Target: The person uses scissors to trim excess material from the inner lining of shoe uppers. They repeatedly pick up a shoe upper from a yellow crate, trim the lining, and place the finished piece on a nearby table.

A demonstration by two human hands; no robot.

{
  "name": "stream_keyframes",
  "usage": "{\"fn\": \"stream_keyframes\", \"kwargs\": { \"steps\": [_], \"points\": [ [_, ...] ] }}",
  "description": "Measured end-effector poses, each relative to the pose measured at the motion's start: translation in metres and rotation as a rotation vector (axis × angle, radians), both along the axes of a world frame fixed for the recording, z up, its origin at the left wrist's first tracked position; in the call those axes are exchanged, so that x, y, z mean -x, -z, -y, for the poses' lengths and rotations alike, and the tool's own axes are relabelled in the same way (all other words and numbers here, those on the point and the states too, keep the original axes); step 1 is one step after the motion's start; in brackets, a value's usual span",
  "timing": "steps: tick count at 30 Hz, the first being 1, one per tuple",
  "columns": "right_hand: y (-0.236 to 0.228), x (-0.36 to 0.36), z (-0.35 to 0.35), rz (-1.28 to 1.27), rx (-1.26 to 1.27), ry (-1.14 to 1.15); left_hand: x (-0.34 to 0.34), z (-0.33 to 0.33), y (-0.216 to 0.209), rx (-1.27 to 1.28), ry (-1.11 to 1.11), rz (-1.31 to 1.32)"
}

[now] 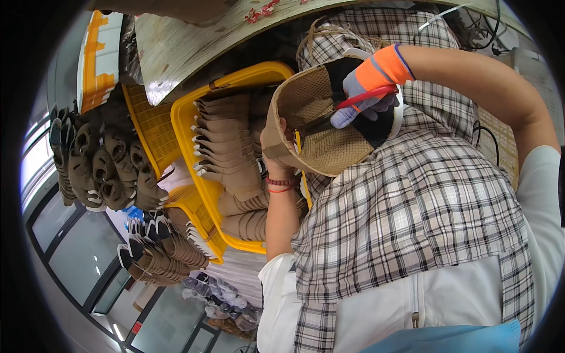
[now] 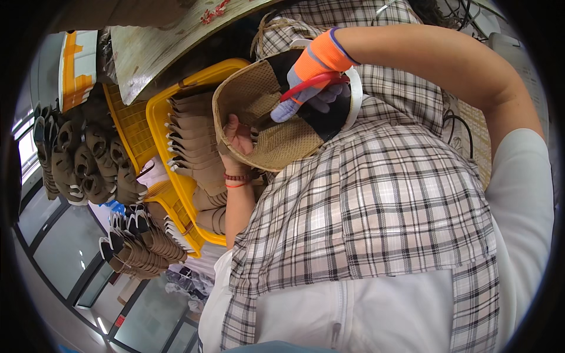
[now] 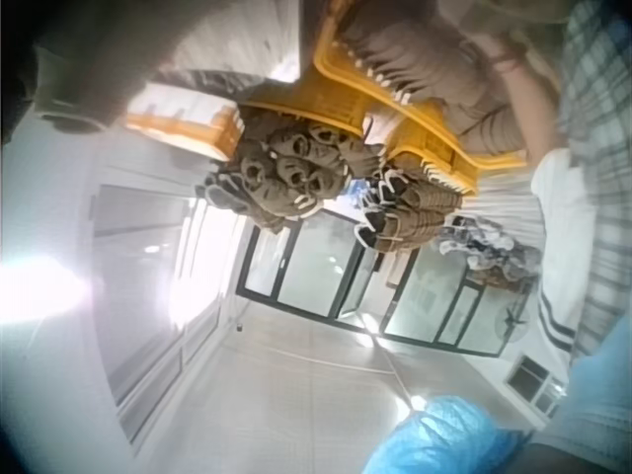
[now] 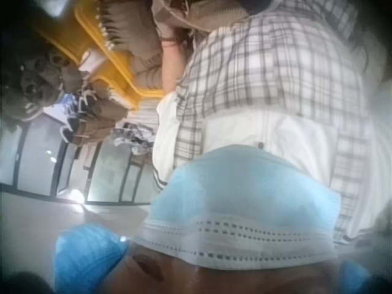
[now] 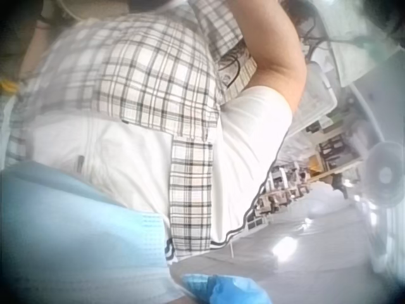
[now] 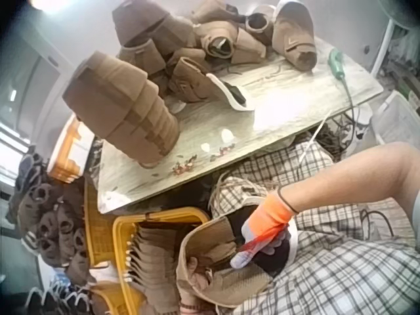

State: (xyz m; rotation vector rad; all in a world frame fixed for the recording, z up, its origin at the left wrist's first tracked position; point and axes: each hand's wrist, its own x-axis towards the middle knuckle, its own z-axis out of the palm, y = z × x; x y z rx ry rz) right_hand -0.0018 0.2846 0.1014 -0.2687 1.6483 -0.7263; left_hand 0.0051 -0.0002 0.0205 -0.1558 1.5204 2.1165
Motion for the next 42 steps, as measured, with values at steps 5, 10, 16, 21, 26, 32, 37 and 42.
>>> {"fn": "stream_keyframes", "kwargs": {
  "steps": [5,10,16,21,26,32,37,42],
  "points": [
    [0.002,-0.027,0.003,-0.173,-0.09,0.152,0.006,0.015,0.004,0.041,0.094,0.036],
    [0.034,-0.054,-0.044,0.005,0.05,0.163,-0.003,-0.024,-0.011,-0.257,-0.021,0.054],
    [0.055,-0.052,-0.073,0.294,0.369,0.274,0.009,-0.02,0.02,-0.314,-0.001,0.099],
    [0.063,-0.027,-0.08,0.257,0.399,0.22,0.016,-0.015,0.024,-0.23,0.079,0.005],
    [0.063,-0.007,-0.077,0.247,0.379,0.132,0.022,-0.015,0.026,-0.186,0.099,-0.018],
    [0.051,0.003,-0.071,0.181,0.328,0.058,0.02,-0.011,0.027,-0.173,0.098,0.002],
    [0.037,-0.011,-0.069,0.011,0.145,0.105,0.015,-0.02,0.013,-0.116,0.073,-0.084],
    [0.056,-0.07,-0.099,-0.433,0.333,0.047,0.006,-0.022,-0.108,0.348,0.338,-0.721]
  ]
}}
